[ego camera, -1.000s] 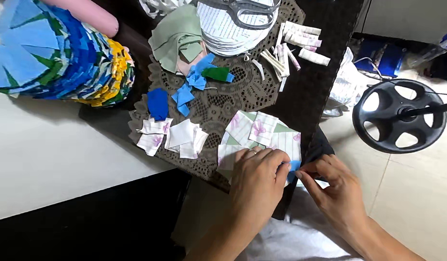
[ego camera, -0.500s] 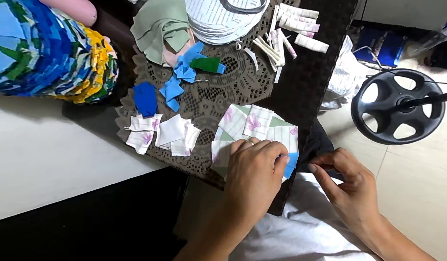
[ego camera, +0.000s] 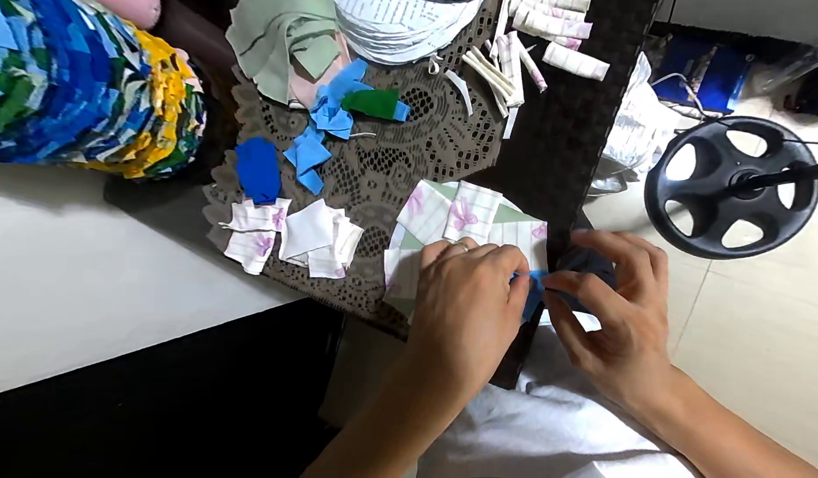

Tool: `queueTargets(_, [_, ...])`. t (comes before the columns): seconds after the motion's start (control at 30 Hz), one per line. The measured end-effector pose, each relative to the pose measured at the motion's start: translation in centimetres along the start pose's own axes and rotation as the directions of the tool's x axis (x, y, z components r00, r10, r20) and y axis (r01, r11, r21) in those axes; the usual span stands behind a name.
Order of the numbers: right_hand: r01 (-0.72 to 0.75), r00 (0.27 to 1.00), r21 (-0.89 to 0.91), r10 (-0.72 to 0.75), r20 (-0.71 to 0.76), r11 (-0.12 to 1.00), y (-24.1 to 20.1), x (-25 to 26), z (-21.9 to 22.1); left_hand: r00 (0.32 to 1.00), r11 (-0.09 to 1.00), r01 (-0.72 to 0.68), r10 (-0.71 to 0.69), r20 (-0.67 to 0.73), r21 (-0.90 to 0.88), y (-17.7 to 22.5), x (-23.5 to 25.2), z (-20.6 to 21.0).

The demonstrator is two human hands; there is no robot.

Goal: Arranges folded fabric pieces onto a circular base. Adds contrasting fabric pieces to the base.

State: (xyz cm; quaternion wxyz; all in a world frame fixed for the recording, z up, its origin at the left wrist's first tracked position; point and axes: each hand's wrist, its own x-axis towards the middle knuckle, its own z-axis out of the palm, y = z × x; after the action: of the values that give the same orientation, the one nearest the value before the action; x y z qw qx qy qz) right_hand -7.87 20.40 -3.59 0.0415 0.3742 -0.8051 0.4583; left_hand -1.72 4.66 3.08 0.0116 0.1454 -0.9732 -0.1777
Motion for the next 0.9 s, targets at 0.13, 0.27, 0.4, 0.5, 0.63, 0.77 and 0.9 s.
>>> queueTargets(0.13, [-0.004, 0.999, -0.037, 0.006, 0.032, 0.999, 0.1, 0.1, 0.4, 1.0, 1.0, 0.005, -0.005, 0.011, 0.008, 0.1, 0.1, -0.1])
queueTargets(0.27, [-0.015, 0.999, -0.06, 0.018, 0.044, 0.998, 0.3, -0.1, 0.7, 1.0, 1.0, 0.005, -0.005, 0.02, -0.009, -0.1, 0.1, -0.3])
queueTargets(0.4, [-0.023, 0.999, -0.058, 0.025, 0.041, 0.998, 0.3, -0.2, 0.8, 0.999, 0.998, 0.042, -0.041, 0.027, -0.038, -1.1, 0.0, -1.6])
queueTargets(0.5, [-0.019, 0.999, -0.053, 0.021, 0.047, 0.998, 0.4, -0.2, 0.8, 0.996, 0.996, 0.086, -0.085, 0.013, -0.029, -1.8, -0.1, -2.1])
queueTargets(0.63, [-0.012, 0.998, -0.062, 0.015, 0.055, 0.998, 0.4, -0.2, 0.8, 0.995, 0.995, 0.099, -0.098, -0.031, 0.008, -2.3, -0.3, -1.7])
queueTargets(0.77, [-0.012, 0.998, -0.075, 0.016, 0.061, 0.997, 0.4, -0.1, 0.7, 0.991, 0.989, 0.114, -0.106, -0.086, 0.097, -2.3, -0.5, -1.4])
queueTargets(0.9, [-0.014, 0.998, -0.076, 0.018, 0.058, 0.997, 0.4, -0.1, 0.7, 0.978, 0.987, 0.107, -0.083, -0.19, 0.121, -2.0, -0.8, -1.3])
